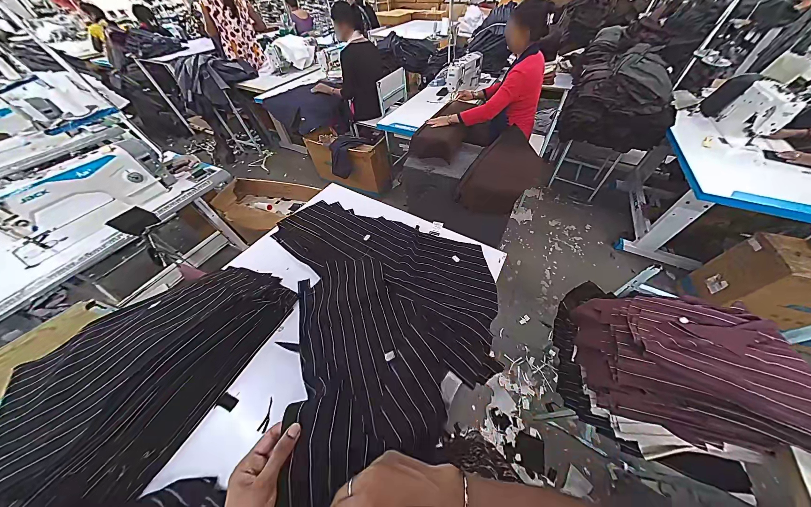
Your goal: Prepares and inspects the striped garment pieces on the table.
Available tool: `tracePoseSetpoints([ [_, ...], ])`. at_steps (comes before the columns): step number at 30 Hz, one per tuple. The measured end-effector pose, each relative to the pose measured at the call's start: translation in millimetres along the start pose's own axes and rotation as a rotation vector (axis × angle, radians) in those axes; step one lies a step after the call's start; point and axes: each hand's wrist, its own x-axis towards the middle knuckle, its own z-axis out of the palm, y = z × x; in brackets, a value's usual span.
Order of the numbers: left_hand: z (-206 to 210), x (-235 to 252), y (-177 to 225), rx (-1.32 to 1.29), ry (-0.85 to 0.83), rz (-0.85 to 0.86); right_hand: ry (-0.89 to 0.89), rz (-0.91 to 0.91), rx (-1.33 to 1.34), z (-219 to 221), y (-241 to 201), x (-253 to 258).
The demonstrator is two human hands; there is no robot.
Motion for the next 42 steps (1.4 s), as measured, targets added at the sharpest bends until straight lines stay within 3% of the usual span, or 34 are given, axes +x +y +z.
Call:
tracePoseSetpoints([
  [4, 11.5, -22.5, -11.3, 0.01, 0.124, 0.042, 0.206, -0.099, 0.025, -15.1, -23.9, 7.2],
  [7, 33.3, -68.4, -11.4, 0.094, -0.148, 0.167, 0.298, -0.16, -0.107, -26.4, -40.8, 23.5],
  [9, 36.8, -101.9, -7.3, 0.163, -0.314, 0.148, 0.274, -0.112, -0.175, -31.4, -51.4, 29.1],
  [13, 1.6, -122.0, -20.8, -0.021, -0.595, 0.208, -0.041, 0.135, -0.16, -29.7, -69.0, 20.6],
  [15, -29.4, -137.1, -32.0, -0.021, -0.508, 0.233, -0.167, 0.182, -0.109, -14.2, -66.5, 10.2],
  [18, -62.2, -163.8, -50.4, -0.004, -0.149, 0.085, -0.402, 0.294, -0.044, 14.3, -63.2, -8.2],
  [21, -87.9, -163.8, -67.7, 0.38, 0.313, -0.076, -0.5, 0.307, -0.027, 36.9, -63.9, -22.1],
  [23, -100.4, -157.7, -69.3, 0.577, 0.417, -0.211, -0.494, 0.332, -0.035, 43.9, -67.8, -27.5],
  [27, -98.1, -126.7, -59.9, 0.649, 0.39, -0.299, -0.477, 0.327, -0.032, 50.8, -78.9, -19.1],
  [32, -60.0, -77.5, -74.1, 0.756, 0.243, -0.359, -0.576, 0.358, -0.094, 66.5, -92.2, -2.1],
  [37, -36.3, -65.2, -89.1, 0.873, 0.146, -0.361, -0.545, 0.428, -0.145, 72.5, -91.3, -12.5],
  [40, -49.0, -72.1, -90.3, 0.713, 0.15, -0.304, -0.485, 0.476, -0.125, 75.5, -83.7, -17.7],
  [42, -67.0, -94.0, -84.1, 0.513, 0.268, -0.129, -0.41, 0.468, -0.09, 71.1, -79.2, -12.0],
])
